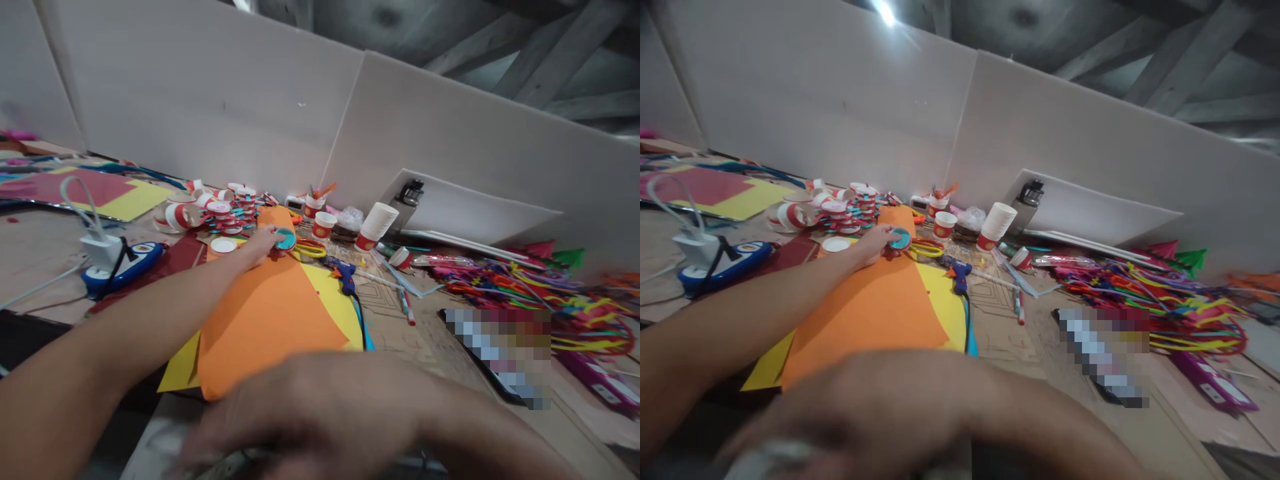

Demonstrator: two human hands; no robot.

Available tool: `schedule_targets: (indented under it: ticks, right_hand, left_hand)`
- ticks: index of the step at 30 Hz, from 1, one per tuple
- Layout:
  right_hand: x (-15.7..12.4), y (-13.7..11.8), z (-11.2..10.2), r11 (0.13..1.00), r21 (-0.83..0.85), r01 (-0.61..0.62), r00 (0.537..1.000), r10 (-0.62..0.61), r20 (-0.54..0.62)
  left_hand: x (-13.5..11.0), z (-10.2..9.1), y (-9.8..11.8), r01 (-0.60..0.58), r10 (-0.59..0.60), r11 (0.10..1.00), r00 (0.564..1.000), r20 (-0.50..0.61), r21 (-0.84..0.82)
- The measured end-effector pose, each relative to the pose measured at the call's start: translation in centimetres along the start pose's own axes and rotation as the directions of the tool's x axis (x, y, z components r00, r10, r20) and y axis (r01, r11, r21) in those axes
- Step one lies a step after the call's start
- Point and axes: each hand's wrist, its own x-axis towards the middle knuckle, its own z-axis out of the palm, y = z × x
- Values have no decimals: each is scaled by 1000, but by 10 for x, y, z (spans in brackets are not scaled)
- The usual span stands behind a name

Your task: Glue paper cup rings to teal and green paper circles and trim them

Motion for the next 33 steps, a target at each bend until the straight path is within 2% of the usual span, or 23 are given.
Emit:
schedule_targets:
  ticks: [1, 2, 3, 4, 5, 6, 7, 8, 9, 11, 15, 17, 22, 25, 29, 33]
  right_hand:
    - [2, 10, -11, 998, 40, -52, 989, 57, -133]
    - [5, 24, -21, 994, 60, -94, 947, 108, -303]
    - [8, 41, -29, 990, 76, -123, 860, 144, -490]
    - [10, 59, -36, 982, 102, -159, 752, 188, -632]
    - [11, 78, -41, 973, 154, -172, 615, 228, -755]
    - [11, 96, -44, 963, 204, -175, 479, 264, -837]
    - [9, 113, -45, 951, 236, -197, 364, 295, -884]
    - [7, 128, -45, 937, 256, -238, 286, 320, -903]
    - [5, 140, -45, 923, 272, -272, 240, 339, -909]
    - [-1, 155, -42, 897, 313, -312, 242, 394, -887]
    - [-9, 158, -38, 853, 433, -291, 334, 514, -790]
    - [-9, 157, -38, 835, 499, -233, 348, 551, -759]
    - [-9, 164, -40, 791, 612, -14, 293, 588, -754]
    - [-8, 168, -39, 790, 608, 79, 276, 569, -774]
    - [-8, 168, -39, 796, 590, 136, 268, 544, -795]
    - [-9, 165, -40, 827, 552, 107, 275, 508, -816]
  left_hand:
    - [-1, -1, 3, -7, 8, 1000, 1000, 9, -20]
    - [-3, -1, 6, -29, 31, 998, 999, 21, -55]
    - [-5, -1, 10, -58, 62, 994, 997, 38, -97]
    - [-7, -1, 13, -92, 101, 985, 993, 59, -145]
    - [-10, 0, 17, -125, 142, 974, 987, 79, -189]
    - [-14, 2, 21, -138, 162, 969, 981, 105, -207]
    - [-18, 5, 24, -145, 173, 969, 977, 126, -202]
    - [-22, 9, 26, -147, 176, 972, 974, 146, -185]
    - [-26, 13, 27, -154, 182, 974, 968, 172, -169]
    - [-36, 22, 28, -163, 186, 979, 961, 204, -123]
    - [-48, 35, 24, -166, 178, 984, 944, 277, -66]
    - [-50, 37, 22, -175, 192, 981, 933, 303, -83]
    - [-48, 34, 20, -165, 242, 963, 879, 411, -214]
    - [-48, 33, 22, -224, 273, 961, 871, 408, -164]
    - [-49, 32, 26, -327, 335, 942, 881, 334, -81]
    - [-46, 31, 26, -359, 371, 928, 888, 273, -96]
